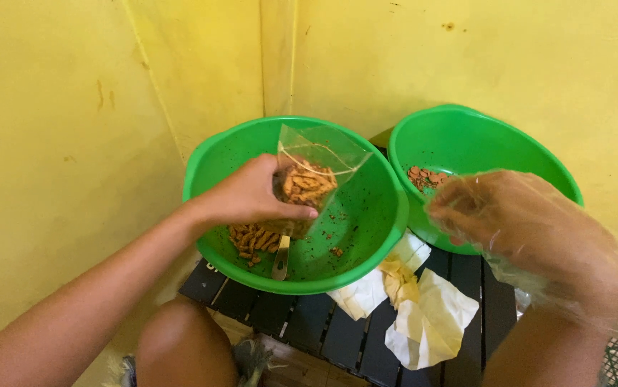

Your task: The person is manually packaging snacks by scooping them from a large bowl into small plastic bags using a spoon.

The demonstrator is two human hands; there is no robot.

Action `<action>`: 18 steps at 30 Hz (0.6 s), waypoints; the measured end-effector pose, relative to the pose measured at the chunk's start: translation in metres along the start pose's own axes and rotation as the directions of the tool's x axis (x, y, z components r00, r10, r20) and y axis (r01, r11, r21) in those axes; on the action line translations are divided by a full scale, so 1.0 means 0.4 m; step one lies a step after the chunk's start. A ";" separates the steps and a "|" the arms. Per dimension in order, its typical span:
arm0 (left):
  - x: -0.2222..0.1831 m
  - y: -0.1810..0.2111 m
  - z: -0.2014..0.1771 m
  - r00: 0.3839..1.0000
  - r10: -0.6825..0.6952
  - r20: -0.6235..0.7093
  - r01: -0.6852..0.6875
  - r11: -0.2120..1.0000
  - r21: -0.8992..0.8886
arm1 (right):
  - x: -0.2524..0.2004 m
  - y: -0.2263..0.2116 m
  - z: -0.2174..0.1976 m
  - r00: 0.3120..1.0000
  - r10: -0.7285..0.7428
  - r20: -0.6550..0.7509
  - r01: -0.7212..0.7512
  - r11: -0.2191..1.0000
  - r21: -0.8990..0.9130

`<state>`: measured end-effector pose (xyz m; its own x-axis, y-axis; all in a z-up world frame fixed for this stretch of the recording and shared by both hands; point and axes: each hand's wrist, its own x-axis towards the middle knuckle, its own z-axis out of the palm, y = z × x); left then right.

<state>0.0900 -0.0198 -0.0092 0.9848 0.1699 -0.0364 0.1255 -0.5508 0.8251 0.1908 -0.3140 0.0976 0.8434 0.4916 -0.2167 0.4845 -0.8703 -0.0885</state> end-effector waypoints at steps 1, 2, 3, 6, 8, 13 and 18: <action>-0.001 -0.009 0.000 1.000 0.002 0.003 -0.002 1.000 -0.001 | 0.010 0.004 0.038 1.000 0.004 0.000 -0.004 1.000 0.000; -0.002 -0.018 0.000 1.000 0.026 -0.013 -0.026 1.000 0.001 | 0.019 0.007 0.075 0.999 0.047 0.008 -0.046 0.991 -0.124; -0.003 -0.026 -0.004 0.998 0.052 -0.039 -0.052 0.999 0.002 | 0.033 0.009 0.108 0.996 0.084 0.005 -0.080 0.965 -0.249; -0.011 -0.021 0.004 0.999 0.031 -0.014 -0.031 0.999 -0.020 | 0.146 0.067 0.297 0.984 -0.007 0.180 0.062 0.952 -0.299; -0.014 -0.009 0.010 1.000 -0.016 0.001 0.016 1.000 -0.002 | 0.168 0.083 0.385 0.981 -0.074 0.179 0.123 0.952 -0.280; -0.005 -0.021 0.010 0.999 0.008 0.045 -0.006 0.999 -0.038 | 0.198 0.124 0.445 0.991 -0.104 0.082 0.127 0.922 -0.365; -0.002 -0.034 0.006 0.999 0.041 0.002 -0.041 0.998 0.040 | 0.215 0.216 0.420 0.820 -0.550 -0.157 0.526 0.833 -0.173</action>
<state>0.0877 -0.0142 -0.0217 0.9893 0.1458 -0.0033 0.0896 -0.5896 0.8027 0.2663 -0.3519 -0.0922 0.4615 0.8868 0.0237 0.8871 -0.4612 -0.0192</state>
